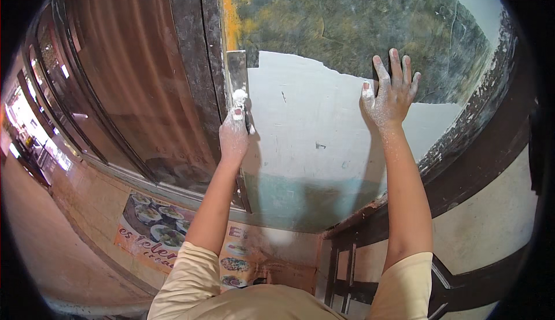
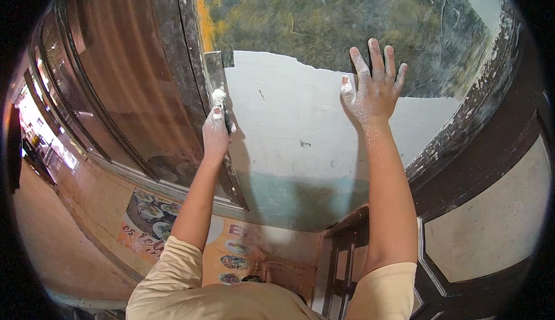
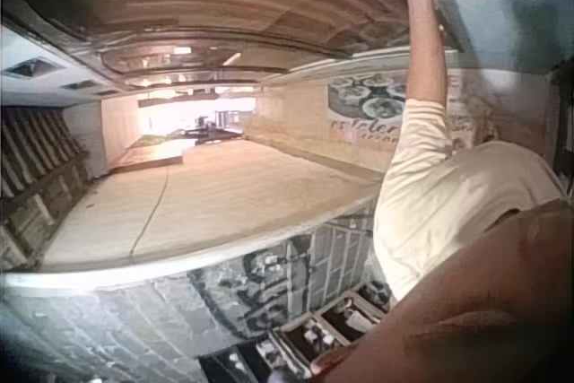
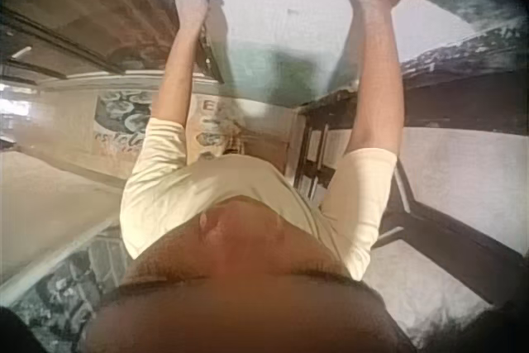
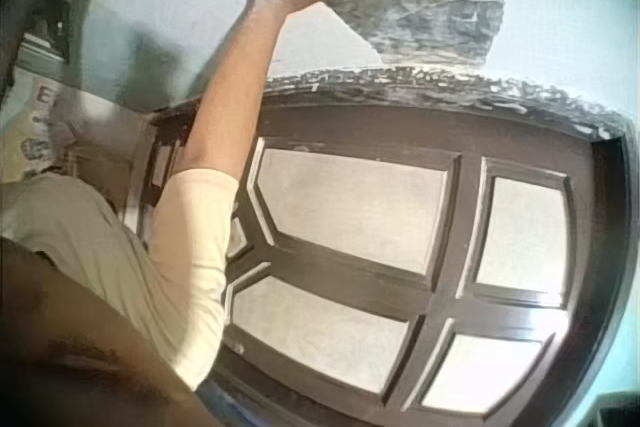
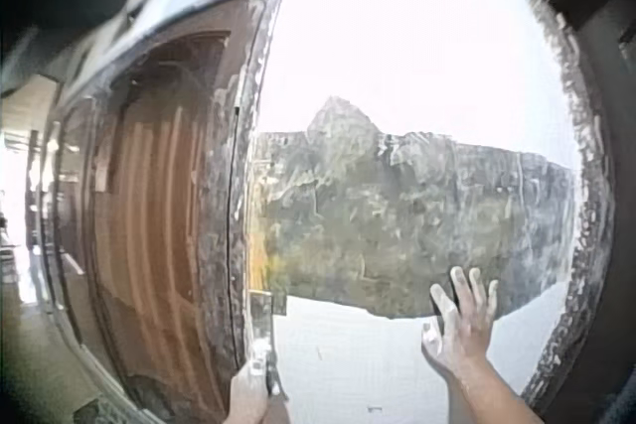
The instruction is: The person applies and smooths wall putty onto a wall surface using a putty knife.
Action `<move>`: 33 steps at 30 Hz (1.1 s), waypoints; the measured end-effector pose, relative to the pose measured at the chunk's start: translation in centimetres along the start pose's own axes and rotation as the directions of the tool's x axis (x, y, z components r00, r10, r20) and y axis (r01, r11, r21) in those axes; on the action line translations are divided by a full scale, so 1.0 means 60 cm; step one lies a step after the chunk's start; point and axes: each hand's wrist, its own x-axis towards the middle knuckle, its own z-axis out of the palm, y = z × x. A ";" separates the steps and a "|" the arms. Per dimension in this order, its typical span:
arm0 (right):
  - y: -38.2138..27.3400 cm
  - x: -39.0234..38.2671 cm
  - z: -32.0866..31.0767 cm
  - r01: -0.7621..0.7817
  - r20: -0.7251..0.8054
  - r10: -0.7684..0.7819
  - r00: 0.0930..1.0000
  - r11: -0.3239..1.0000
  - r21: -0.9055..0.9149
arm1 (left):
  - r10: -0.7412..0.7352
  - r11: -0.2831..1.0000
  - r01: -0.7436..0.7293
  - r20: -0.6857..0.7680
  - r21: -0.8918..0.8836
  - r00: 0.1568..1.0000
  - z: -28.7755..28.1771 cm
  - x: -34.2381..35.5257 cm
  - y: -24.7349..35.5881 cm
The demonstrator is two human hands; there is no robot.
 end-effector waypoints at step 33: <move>-0.001 -0.004 -0.002 -0.045 0.047 0.047 0.998 0.998 -0.047 | -0.010 0.999 0.006 0.087 0.051 0.996 -0.037 -0.019 0.044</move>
